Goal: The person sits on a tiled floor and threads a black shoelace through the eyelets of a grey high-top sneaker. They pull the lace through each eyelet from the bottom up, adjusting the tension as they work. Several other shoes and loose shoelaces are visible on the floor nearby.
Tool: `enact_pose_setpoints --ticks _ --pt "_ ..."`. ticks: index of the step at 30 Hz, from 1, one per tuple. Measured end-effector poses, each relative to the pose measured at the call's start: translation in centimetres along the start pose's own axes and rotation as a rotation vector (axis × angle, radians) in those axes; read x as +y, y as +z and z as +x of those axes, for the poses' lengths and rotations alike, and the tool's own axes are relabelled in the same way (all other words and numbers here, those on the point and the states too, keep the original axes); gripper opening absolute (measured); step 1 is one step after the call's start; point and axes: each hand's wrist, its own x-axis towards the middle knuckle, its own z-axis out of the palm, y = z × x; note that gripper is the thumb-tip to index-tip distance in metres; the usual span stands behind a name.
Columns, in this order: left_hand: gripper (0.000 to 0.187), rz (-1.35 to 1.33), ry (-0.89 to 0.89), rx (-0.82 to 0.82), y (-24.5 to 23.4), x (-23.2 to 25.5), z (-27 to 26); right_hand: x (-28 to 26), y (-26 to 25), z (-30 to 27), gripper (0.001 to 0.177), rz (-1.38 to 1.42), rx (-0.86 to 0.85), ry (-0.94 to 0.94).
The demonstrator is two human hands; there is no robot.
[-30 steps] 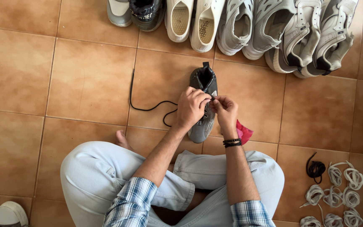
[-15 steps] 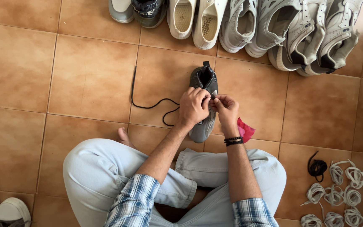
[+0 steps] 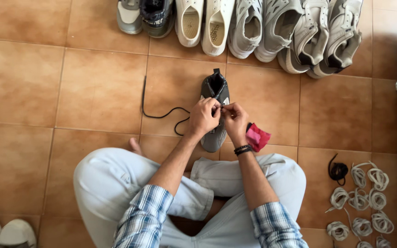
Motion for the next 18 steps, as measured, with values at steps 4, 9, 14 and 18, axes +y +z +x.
enact_pose_setpoints --ticks 4,9,14,18 --pt "0.009 0.043 0.039 -0.043 -1.3 -0.2 -0.8 -0.5 -0.4 -0.6 0.003 0.155 -0.139 0.027" --pt "0.007 0.089 0.085 -0.043 -1.8 0.6 -2.1 1.3 -0.7 -1.3 0.004 0.243 -0.234 0.158" --pt "0.005 0.153 0.111 -0.044 -1.8 1.0 -2.0 2.2 -0.6 -0.7 0.003 0.389 -0.268 0.270" --pt "0.004 0.154 0.109 -0.033 -1.6 0.9 -1.9 2.2 -0.8 -0.5 0.004 0.441 -0.268 0.332"
